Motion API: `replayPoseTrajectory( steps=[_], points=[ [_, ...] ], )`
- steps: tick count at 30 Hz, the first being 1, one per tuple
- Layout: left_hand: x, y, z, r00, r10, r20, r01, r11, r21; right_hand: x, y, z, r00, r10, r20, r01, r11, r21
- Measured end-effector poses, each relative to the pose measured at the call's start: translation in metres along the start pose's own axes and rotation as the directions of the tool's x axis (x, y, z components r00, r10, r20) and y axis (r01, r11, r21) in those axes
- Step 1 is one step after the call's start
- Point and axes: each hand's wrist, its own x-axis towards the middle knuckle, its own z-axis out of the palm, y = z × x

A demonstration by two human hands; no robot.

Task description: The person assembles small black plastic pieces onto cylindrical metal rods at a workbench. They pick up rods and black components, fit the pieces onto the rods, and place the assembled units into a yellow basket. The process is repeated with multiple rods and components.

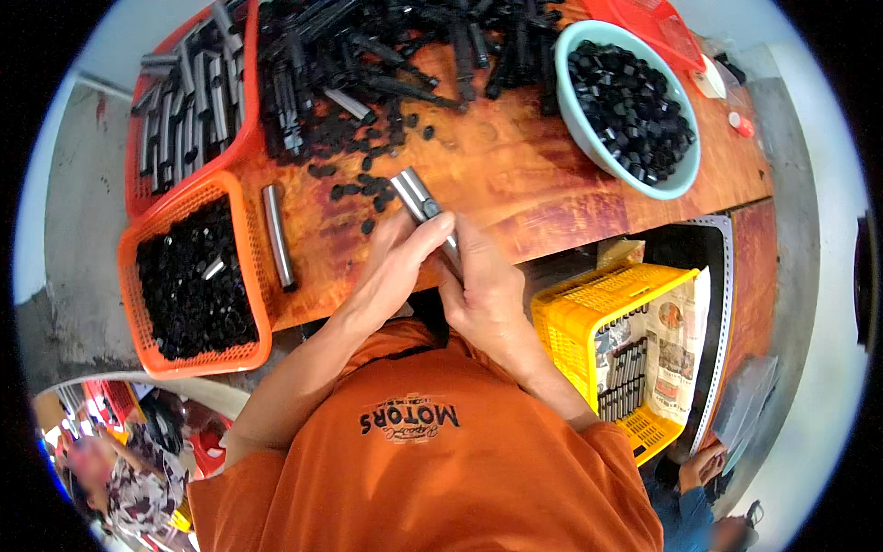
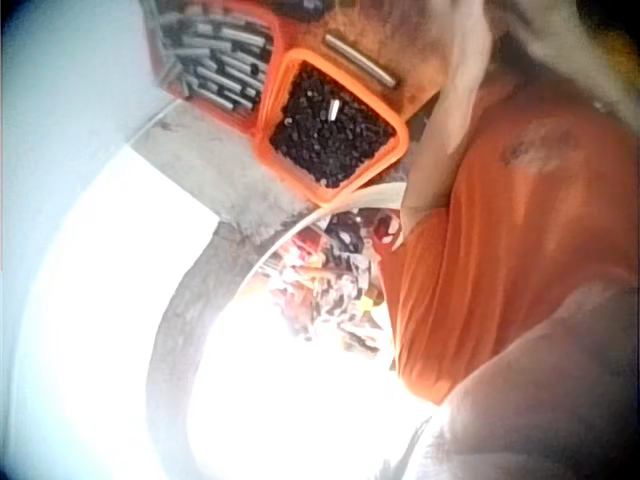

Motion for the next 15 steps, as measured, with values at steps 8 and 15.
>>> replayPoseTrajectory(
  steps=[8, 15],
  points=[
    [0.011, -0.004, -0.003, 0.999, 0.047, 0.006, -0.047, 0.993, 0.109, 0.005, -0.002, -0.004, 0.994, 0.098, 0.047, -0.099, 0.995, 0.005],
    [0.029, -0.012, 0.002, 0.976, -0.172, -0.133, 0.127, 0.948, -0.292, 0.024, 0.01, -0.026, 0.984, 0.001, 0.18, -0.011, 0.998, 0.056]
  ],
)
